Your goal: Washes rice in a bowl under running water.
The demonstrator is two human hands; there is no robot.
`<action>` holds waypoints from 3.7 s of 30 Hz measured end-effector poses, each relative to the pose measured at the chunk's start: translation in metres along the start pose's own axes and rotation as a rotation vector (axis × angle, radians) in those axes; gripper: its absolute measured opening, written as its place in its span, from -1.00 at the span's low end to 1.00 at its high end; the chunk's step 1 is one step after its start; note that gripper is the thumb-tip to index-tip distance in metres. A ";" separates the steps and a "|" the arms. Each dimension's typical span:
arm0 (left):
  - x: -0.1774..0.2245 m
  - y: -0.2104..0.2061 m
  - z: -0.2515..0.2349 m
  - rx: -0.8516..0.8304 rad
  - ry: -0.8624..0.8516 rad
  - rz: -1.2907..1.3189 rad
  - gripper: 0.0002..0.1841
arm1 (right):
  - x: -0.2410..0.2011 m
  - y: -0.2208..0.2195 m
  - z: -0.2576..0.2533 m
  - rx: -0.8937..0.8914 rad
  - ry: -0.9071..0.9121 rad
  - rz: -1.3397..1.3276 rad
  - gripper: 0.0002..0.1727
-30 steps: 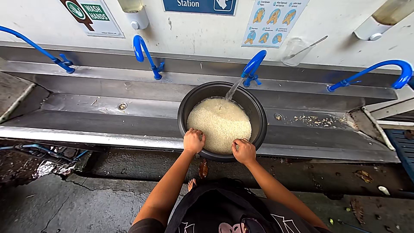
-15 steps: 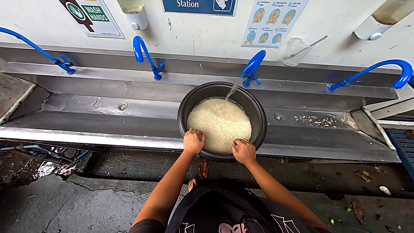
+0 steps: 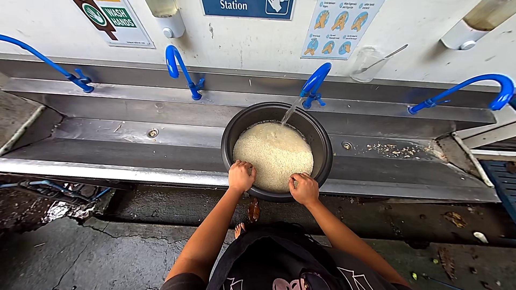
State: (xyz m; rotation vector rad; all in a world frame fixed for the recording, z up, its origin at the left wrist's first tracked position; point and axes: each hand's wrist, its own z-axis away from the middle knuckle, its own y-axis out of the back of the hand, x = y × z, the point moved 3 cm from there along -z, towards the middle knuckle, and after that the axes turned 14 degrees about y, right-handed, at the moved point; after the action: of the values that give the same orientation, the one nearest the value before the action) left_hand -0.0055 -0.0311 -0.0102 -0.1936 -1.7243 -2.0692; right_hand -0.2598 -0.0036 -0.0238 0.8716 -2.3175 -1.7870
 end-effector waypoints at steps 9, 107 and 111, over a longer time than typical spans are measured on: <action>0.001 0.001 0.001 -0.003 -0.002 0.002 -0.53 | 0.000 0.001 0.000 -0.001 -0.005 -0.009 -0.60; 0.000 0.000 0.001 0.019 -0.011 0.008 -0.53 | 0.000 0.000 0.000 0.019 0.012 0.003 -0.59; 0.000 0.000 0.001 0.019 -0.013 0.012 -0.53 | 0.001 -0.001 0.001 0.021 0.007 0.002 -0.59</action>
State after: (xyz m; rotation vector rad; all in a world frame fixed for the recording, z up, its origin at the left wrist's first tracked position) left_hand -0.0054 -0.0303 -0.0103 -0.2122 -1.7453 -2.0467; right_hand -0.2603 -0.0033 -0.0248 0.8773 -2.3363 -1.7590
